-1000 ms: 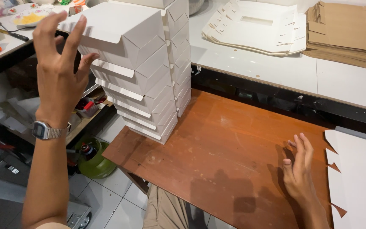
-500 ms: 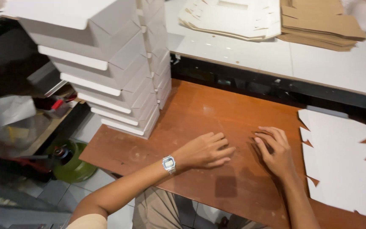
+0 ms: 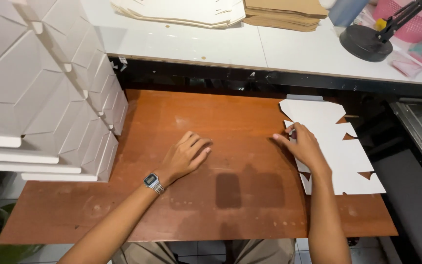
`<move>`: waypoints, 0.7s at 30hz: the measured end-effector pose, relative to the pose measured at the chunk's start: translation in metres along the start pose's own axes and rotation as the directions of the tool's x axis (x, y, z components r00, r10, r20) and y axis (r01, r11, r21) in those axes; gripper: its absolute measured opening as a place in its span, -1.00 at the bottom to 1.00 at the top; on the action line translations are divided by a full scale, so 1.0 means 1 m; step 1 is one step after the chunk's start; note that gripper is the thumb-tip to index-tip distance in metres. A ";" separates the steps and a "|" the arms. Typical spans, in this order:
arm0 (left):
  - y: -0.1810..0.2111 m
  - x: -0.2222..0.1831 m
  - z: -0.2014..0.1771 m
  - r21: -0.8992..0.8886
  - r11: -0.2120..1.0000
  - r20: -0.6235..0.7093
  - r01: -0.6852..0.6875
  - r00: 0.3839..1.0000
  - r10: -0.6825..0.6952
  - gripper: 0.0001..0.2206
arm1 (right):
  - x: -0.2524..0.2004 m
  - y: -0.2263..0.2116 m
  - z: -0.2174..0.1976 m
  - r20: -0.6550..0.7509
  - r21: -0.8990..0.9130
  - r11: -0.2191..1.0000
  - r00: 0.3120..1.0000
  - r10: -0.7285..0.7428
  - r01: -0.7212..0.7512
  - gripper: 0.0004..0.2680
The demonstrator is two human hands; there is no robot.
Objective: The person assembles two white cardboard boxes from flat sheets on a wooden table. They fold the sides, tuck in tabs, and stack the completed boxes. The person then begins assembling a larger box with a window cutout.
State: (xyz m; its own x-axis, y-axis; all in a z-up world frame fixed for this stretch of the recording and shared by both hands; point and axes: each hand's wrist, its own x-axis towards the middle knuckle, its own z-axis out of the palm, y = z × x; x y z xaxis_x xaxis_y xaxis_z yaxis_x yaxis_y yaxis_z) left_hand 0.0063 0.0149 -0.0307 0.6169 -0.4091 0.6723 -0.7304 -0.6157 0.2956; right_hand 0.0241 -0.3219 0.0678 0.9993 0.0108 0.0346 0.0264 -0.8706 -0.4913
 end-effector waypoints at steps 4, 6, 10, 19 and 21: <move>0.001 0.003 0.006 -0.043 0.998 0.017 0.047 0.999 -0.046 -0.80 | -0.017 -0.008 -0.038 0.262 -0.212 0.950 0.923 0.282 -0.230 -0.51; 0.009 0.004 0.001 -0.080 0.996 0.043 0.043 0.998 -0.040 -0.83 | -0.011 0.018 -0.034 0.214 -0.224 0.942 0.931 0.297 -0.249 -0.60; 0.015 0.008 0.002 -0.089 0.995 0.062 0.050 0.997 -0.045 -0.85 | -0.008 0.070 -0.014 0.081 -0.266 0.941 0.967 0.240 -0.211 -0.76; -0.006 0.010 -0.001 -0.519 0.658 0.097 0.545 0.803 -0.588 -0.83 | -0.075 0.024 -0.014 -0.228 -0.397 0.880 0.901 -0.369 0.260 -0.94; -0.027 0.006 0.011 -0.874 0.213 0.168 0.437 0.683 -0.711 -0.68 | -0.094 0.015 -0.025 -0.148 -0.122 0.793 0.779 -0.610 0.598 -0.85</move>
